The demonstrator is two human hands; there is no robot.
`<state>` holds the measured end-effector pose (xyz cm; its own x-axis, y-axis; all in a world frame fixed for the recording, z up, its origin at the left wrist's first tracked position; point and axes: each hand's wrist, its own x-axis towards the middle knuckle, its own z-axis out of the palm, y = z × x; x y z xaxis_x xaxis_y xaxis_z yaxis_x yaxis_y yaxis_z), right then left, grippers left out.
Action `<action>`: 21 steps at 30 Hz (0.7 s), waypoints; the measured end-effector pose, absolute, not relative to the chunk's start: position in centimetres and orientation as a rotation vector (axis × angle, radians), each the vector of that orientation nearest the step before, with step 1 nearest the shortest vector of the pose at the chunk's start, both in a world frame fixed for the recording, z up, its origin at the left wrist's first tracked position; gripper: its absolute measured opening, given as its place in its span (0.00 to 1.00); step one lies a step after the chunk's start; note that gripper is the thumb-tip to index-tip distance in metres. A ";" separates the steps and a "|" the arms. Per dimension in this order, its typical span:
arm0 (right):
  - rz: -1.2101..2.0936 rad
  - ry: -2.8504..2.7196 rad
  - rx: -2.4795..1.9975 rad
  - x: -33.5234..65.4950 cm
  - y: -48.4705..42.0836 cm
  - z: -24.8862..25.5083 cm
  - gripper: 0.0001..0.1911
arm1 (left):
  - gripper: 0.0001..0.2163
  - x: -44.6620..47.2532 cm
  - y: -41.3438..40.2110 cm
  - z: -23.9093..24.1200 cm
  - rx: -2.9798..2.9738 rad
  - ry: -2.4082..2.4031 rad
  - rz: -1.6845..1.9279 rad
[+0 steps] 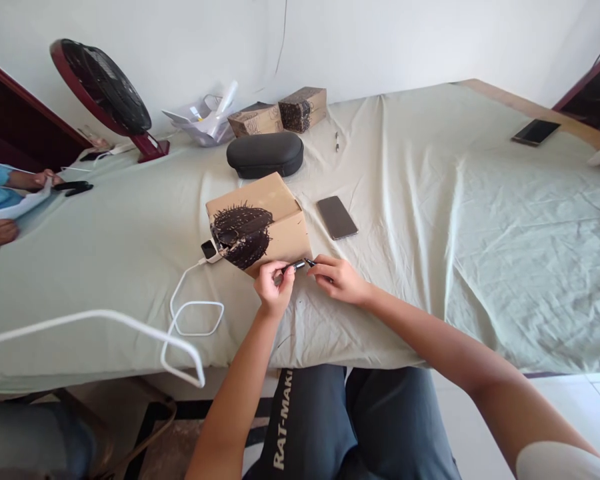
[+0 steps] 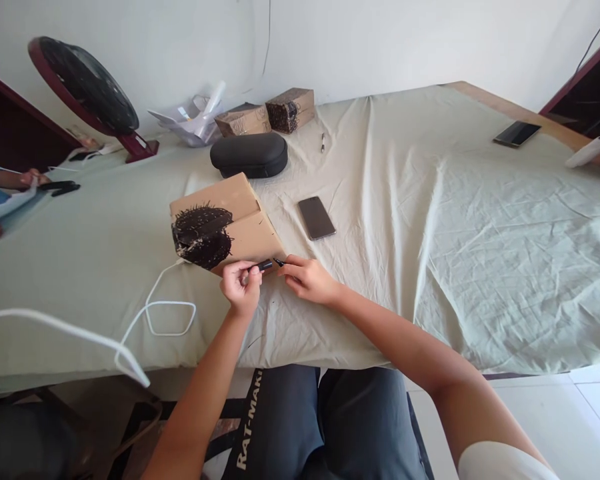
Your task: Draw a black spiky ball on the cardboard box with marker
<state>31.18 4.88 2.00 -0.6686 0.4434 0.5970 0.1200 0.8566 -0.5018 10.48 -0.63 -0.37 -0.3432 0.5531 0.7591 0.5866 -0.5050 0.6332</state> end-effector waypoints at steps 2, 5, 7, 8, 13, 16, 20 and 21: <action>0.546 -2.293 -0.410 31.4 4.9 2.2 0.14 | 0.15 10.6 -0.6 -0.3 -1.773 -1.557 -2.065; 0.500 -2.352 -0.403 31.6 4.9 2.6 0.12 | 0.15 10.8 -0.6 0.1 -1.771 -1.551 -2.106; 0.457 -2.387 -0.379 31.7 4.9 2.7 0.12 | 0.15 10.9 -0.7 0.3 -1.784 -1.536 -2.119; 0.436 -2.397 -0.368 31.7 4.8 2.8 0.12 | 0.14 10.9 -0.7 0.5 -1.794 -1.526 -2.122; 0.332 -2.417 -0.387 31.7 4.9 3.1 0.14 | 0.13 10.9 -0.7 0.7 -1.864 -1.482 -2.094; 0.267 -2.449 -0.350 31.8 4.9 3.2 0.15 | 0.15 10.7 -0.8 0.6 -1.922 -1.479 -2.034; 0.253 -2.419 -0.340 31.8 4.8 3.2 0.16 | 0.15 10.3 -0.8 0.5 -1.967 -1.474 -1.949; 0.249 -2.407 -0.337 31.8 4.8 3.3 0.16 | 0.15 10.2 -0.8 0.4 -1.972 -1.473 -1.932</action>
<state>31.78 4.84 3.27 -0.7324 0.3052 0.6086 0.1744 0.9482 -0.2656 10.22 -0.76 0.42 -0.2057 0.5855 0.7841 0.6009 -0.5568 0.5735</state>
